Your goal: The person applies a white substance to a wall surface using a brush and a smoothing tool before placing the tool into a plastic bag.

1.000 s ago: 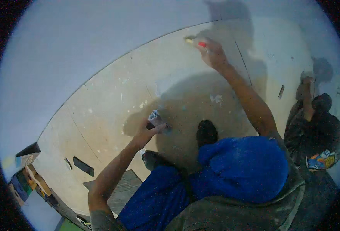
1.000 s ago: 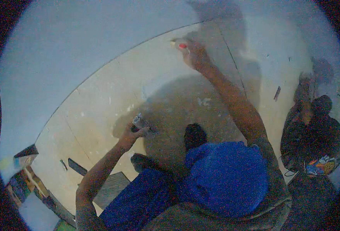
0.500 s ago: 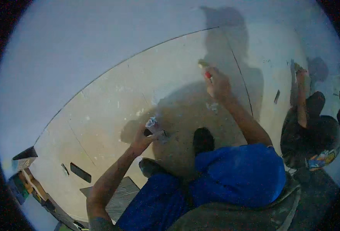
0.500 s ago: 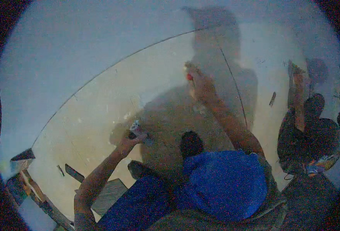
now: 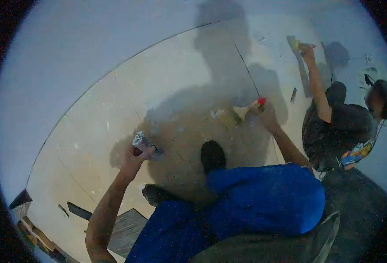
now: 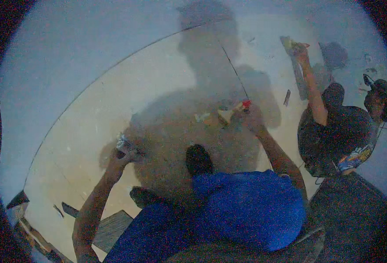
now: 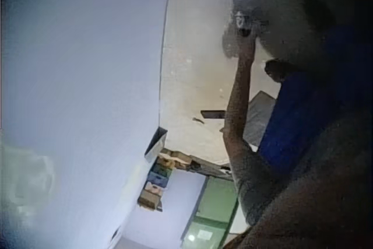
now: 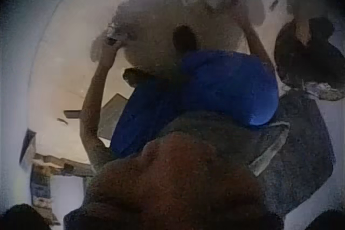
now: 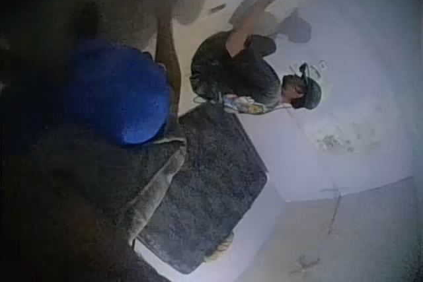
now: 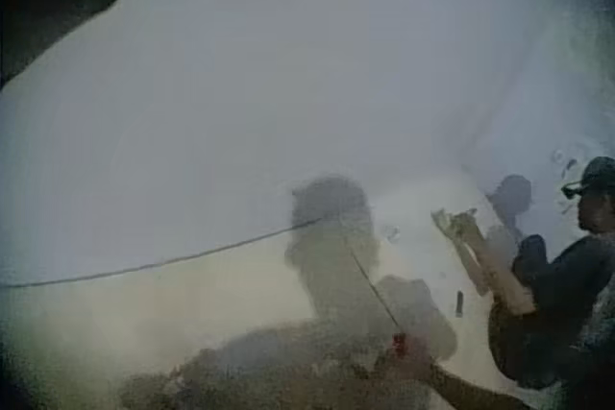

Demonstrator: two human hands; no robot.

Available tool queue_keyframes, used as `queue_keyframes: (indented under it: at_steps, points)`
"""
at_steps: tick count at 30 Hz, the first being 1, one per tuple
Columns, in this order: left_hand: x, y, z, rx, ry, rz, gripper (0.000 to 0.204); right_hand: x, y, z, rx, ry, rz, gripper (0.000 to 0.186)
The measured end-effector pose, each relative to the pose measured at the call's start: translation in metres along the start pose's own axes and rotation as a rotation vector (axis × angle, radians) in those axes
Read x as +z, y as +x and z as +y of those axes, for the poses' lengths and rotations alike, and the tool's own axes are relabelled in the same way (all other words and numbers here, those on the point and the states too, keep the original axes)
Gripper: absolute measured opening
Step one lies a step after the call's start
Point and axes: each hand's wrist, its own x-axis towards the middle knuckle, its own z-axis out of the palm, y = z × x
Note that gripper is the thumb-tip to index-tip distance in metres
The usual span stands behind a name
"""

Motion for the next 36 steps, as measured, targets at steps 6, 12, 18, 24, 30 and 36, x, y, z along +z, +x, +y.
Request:
queue_keyframes:
  at_steps: [6, 12, 18, 24, 30, 36]
  points:
    - [0.014, -0.014, 0.014, -0.017, 0.175, 0.043, 0.046, -0.073, 0.064, 0.025, -0.131, 0.071, 0.457, 0.029]
    - [0.013, -0.025, -0.013, -0.038, 0.005, 0.156, 0.034, -0.035, -0.018, 0.053, 0.113, -0.006, -0.157, 0.037]
    - [0.018, -0.022, -0.011, -0.039, -0.01, 0.136, 0.033, -0.067, 0.054, 0.105, 0.148, -0.311, 0.049, 0.023]
    - [0.03, -0.015, 0.003, 0.059, -0.077, 0.198, 0.033, -0.104, 0.063, 0.022, -0.129, 0.004, 0.425, 0.017]
    - [0.007, -0.014, 0.033, -0.01, -0.024, 0.186, 0.038, 0.024, 0.003, -0.05, -0.054, 0.615, -0.22, 0.02]
    - [0.0, -0.03, 0.068, 0.015, -0.141, 0.489, 0.037, 0.117, -0.003, -0.119, -0.172, 0.575, -0.62, 0.024]
